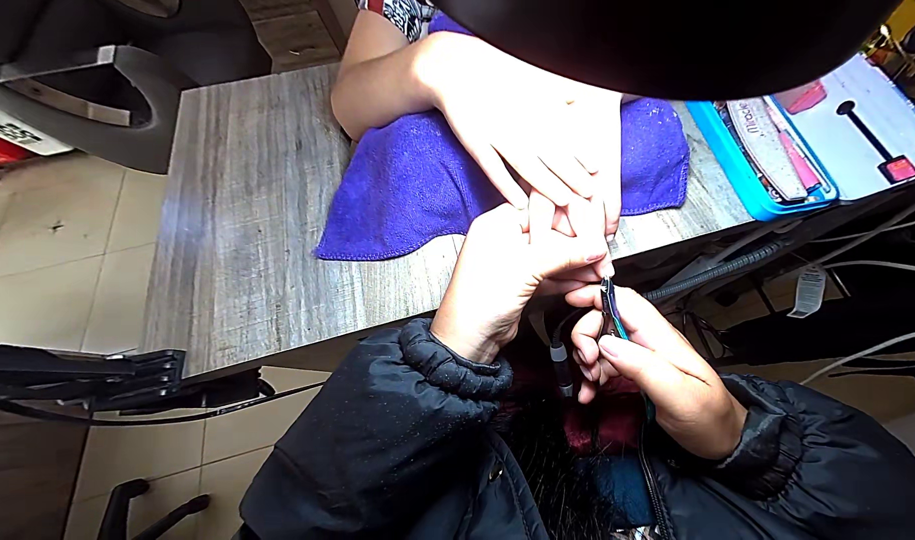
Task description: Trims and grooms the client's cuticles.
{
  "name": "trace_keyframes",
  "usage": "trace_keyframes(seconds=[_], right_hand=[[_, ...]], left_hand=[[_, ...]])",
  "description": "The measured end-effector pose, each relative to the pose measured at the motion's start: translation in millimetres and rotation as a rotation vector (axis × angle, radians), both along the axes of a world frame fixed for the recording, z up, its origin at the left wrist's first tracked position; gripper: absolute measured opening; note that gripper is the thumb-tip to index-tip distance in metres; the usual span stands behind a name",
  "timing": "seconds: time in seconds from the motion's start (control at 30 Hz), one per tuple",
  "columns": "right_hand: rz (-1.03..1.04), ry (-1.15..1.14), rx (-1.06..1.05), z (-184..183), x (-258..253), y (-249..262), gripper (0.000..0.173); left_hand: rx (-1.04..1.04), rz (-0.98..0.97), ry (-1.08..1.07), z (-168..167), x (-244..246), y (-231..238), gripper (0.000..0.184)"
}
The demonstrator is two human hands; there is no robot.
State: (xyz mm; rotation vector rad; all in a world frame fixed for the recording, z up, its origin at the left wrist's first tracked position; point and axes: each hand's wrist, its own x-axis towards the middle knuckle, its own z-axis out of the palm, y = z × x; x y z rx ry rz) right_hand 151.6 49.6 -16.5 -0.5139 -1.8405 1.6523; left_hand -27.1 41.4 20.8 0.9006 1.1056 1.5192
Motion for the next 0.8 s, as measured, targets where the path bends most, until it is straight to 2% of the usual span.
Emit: trace_keyframes(seconds=[0.8], right_hand=[[-0.016,0.028,-0.031,0.6,-2.6,-0.7,0.038]], left_hand=[[0.017,-0.016,-0.006,-2.0,-0.9,-0.6,0.017]])
